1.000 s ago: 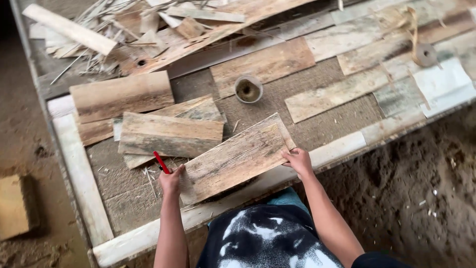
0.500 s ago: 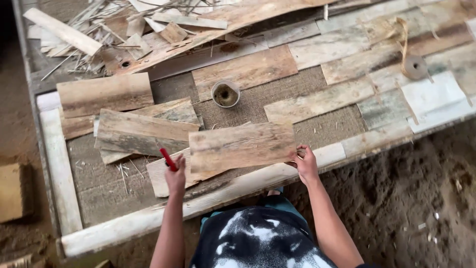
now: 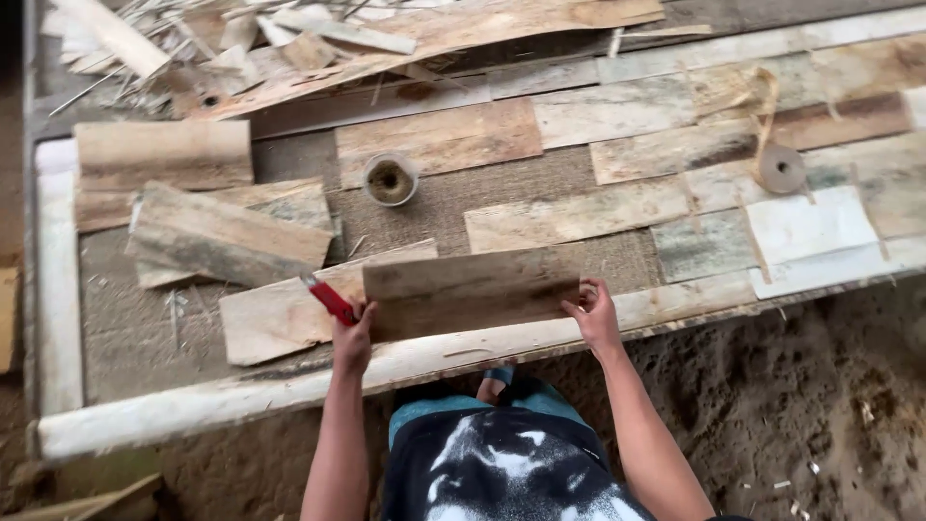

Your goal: The person arranges rectangular wooden planks on a workbench, using a red utility knife to scrape or trim the edges of one plank before placing it into a pattern. The person repeatedly picks up, positions, and adjusts planks to form a tiled layout.

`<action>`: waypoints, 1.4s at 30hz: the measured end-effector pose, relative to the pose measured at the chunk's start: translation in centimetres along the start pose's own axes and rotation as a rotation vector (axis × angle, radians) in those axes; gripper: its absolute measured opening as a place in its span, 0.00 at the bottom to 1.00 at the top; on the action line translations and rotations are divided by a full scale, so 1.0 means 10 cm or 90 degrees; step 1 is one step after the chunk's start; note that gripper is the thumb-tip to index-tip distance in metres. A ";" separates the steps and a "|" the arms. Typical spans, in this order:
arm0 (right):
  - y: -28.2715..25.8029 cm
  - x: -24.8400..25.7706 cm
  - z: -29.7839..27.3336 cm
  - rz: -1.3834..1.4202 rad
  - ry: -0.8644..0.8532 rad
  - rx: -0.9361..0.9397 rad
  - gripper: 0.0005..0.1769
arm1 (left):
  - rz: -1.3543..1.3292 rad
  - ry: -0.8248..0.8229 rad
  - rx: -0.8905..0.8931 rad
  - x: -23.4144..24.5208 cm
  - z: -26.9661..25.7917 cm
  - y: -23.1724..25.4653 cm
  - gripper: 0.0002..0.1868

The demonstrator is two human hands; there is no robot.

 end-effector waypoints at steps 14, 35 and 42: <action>0.07 0.33 -0.12 0.327 0.084 -0.073 0.20 | 0.030 -0.231 -0.116 -0.58 0.12 -0.02 0.22; 0.71 2.06 0.56 -0.359 0.137 -0.185 0.18 | 0.307 0.128 0.193 -1.55 0.02 -1.23 0.14; 0.29 2.36 0.85 -0.347 0.083 -0.084 0.16 | 0.242 0.151 0.157 -2.20 -0.07 -1.09 0.15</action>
Point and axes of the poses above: each hand's wrist, its own z-axis towards the middle knuckle, its own x-axis out of the back of the hand, y = z × x, the point moved 8 cm from there along z, towards the middle knuckle, and after that the axes turned 12 degrees about -y, right-handed, at the moved point
